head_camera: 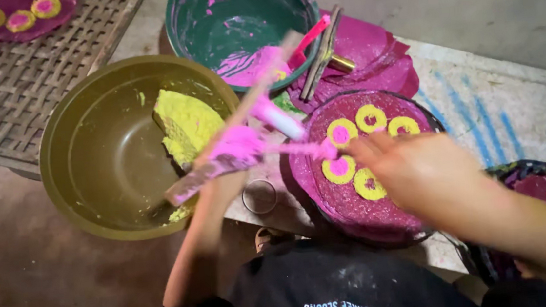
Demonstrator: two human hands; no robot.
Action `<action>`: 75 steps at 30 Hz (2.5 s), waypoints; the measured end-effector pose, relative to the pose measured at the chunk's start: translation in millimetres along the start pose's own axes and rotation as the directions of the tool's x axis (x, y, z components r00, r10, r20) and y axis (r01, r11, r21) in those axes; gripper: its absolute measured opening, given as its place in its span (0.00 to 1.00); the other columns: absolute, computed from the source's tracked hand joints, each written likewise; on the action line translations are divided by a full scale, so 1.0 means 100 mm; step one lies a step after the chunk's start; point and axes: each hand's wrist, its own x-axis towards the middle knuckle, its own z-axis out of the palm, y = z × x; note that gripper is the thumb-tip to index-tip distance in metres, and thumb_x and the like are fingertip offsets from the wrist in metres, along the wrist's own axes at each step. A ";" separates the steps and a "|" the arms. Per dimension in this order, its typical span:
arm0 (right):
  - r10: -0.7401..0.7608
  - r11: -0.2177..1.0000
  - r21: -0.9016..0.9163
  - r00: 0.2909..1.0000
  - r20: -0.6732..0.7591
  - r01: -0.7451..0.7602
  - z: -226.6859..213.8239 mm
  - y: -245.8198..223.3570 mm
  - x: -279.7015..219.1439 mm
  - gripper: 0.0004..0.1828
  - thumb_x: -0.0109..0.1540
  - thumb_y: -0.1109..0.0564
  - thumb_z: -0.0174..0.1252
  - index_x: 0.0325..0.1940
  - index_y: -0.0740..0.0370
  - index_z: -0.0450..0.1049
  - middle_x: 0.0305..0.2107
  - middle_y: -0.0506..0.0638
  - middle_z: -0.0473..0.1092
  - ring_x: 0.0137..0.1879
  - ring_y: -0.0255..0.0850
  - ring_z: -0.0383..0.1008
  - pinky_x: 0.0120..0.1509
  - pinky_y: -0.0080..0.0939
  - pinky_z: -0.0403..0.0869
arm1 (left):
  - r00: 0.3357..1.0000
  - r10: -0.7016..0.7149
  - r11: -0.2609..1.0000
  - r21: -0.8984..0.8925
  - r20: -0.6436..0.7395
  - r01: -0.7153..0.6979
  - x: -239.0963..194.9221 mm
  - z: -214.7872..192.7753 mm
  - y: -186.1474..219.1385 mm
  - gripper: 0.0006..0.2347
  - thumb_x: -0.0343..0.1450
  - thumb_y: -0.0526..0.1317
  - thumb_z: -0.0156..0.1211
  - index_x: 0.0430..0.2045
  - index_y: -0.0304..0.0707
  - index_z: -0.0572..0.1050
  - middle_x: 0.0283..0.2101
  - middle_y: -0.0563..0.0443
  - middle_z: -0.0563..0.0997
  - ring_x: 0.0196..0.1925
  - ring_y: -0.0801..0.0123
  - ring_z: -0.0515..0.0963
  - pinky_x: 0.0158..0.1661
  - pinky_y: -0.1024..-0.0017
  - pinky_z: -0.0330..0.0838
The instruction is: The person uses a wooden mold to press yellow dough into ring shapes on a pink base, then fills the centers with pink dough. They repeat this process to create multiple decorative cakes and place the finished tray into a steamer.
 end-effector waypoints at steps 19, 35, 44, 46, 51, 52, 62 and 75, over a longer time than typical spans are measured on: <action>0.325 0.530 0.803 0.940 0.104 -0.272 1.36 0.07 0.38 0.24 0.69 0.60 0.51 0.71 0.60 0.67 0.44 0.67 0.77 0.41 0.53 0.77 0.48 0.45 0.75 | 0.700 0.292 0.890 0.454 -0.652 0.052 0.25 -0.13 0.17 0.31 0.73 0.49 0.59 0.71 0.39 0.59 0.75 0.31 0.58 0.57 0.45 0.77 0.54 0.64 0.77; 0.191 0.529 0.847 0.964 -0.186 0.058 1.73 -0.01 0.51 0.24 0.68 0.61 0.52 0.69 0.66 0.66 0.48 0.60 0.79 0.43 0.43 0.81 0.52 0.41 0.77 | 0.812 0.196 0.976 0.026 -0.550 -0.218 0.18 -0.39 0.14 0.33 0.71 0.44 0.62 0.71 0.30 0.58 0.49 0.36 0.76 0.47 0.46 0.78 0.44 0.55 0.75; 0.189 0.502 0.794 0.940 0.285 -0.342 1.51 0.42 0.68 0.25 0.70 0.59 0.54 0.73 0.59 0.71 0.31 0.68 0.71 0.33 0.52 0.69 0.41 0.48 0.71 | 0.897 0.213 0.974 0.157 -0.388 -0.163 0.29 -0.54 -0.14 0.30 0.72 0.41 0.57 0.71 0.36 0.56 0.41 0.41 0.73 0.44 0.49 0.78 0.40 0.56 0.75; -0.090 0.588 0.789 0.983 -0.157 0.180 1.41 0.48 0.81 0.20 0.71 0.59 0.53 0.68 0.63 0.71 0.39 0.59 0.75 0.41 0.41 0.74 0.45 0.42 0.74 | 0.925 0.180 0.975 0.187 -0.334 -0.122 0.36 -0.60 -0.19 0.27 0.75 0.42 0.55 0.71 0.37 0.57 0.40 0.41 0.74 0.41 0.52 0.78 0.38 0.58 0.75; 0.003 0.358 0.927 0.993 0.118 -0.111 1.30 0.64 1.08 0.19 0.69 0.57 0.54 0.65 0.60 0.75 0.24 0.46 0.68 0.27 0.31 0.62 0.29 0.36 0.65 | 0.847 0.129 0.877 -0.340 -0.515 -0.340 0.33 -0.77 -0.56 0.18 0.79 0.33 0.58 0.63 0.33 0.65 0.47 0.49 0.82 0.46 0.69 0.83 0.49 0.72 0.79; 0.092 0.353 0.925 0.989 0.113 -0.139 1.31 0.73 1.21 0.19 0.70 0.56 0.53 0.65 0.59 0.75 0.23 0.47 0.66 0.27 0.31 0.62 0.30 0.37 0.65 | 0.832 0.104 0.821 -0.425 -0.545 -0.381 0.30 -0.81 -0.67 0.16 0.77 0.31 0.58 0.61 0.33 0.69 0.49 0.47 0.83 0.46 0.69 0.82 0.46 0.72 0.78; 0.086 0.662 0.724 0.939 -0.332 0.195 1.66 0.82 2.36 0.38 0.74 0.37 0.50 0.83 0.56 0.56 0.59 0.62 0.68 0.63 0.51 0.71 0.69 0.50 0.70 | 0.953 -0.243 0.177 -0.958 0.181 0.227 -0.09 -0.19 -0.88 0.10 0.71 0.37 0.54 0.43 0.31 0.75 0.33 0.48 0.78 0.32 0.66 0.79 0.26 0.70 0.73; 0.053 0.475 0.754 0.840 -0.539 0.454 0.39 0.28 -0.11 0.19 0.69 0.45 0.52 0.59 0.56 0.67 0.60 0.75 0.65 0.57 0.62 0.78 0.57 0.56 0.78 | 0.819 0.554 0.684 -0.644 0.153 -0.343 -0.38 -0.25 0.76 0.19 0.66 0.43 0.68 0.49 0.37 0.71 0.44 0.45 0.80 0.46 0.54 0.80 0.45 0.60 0.75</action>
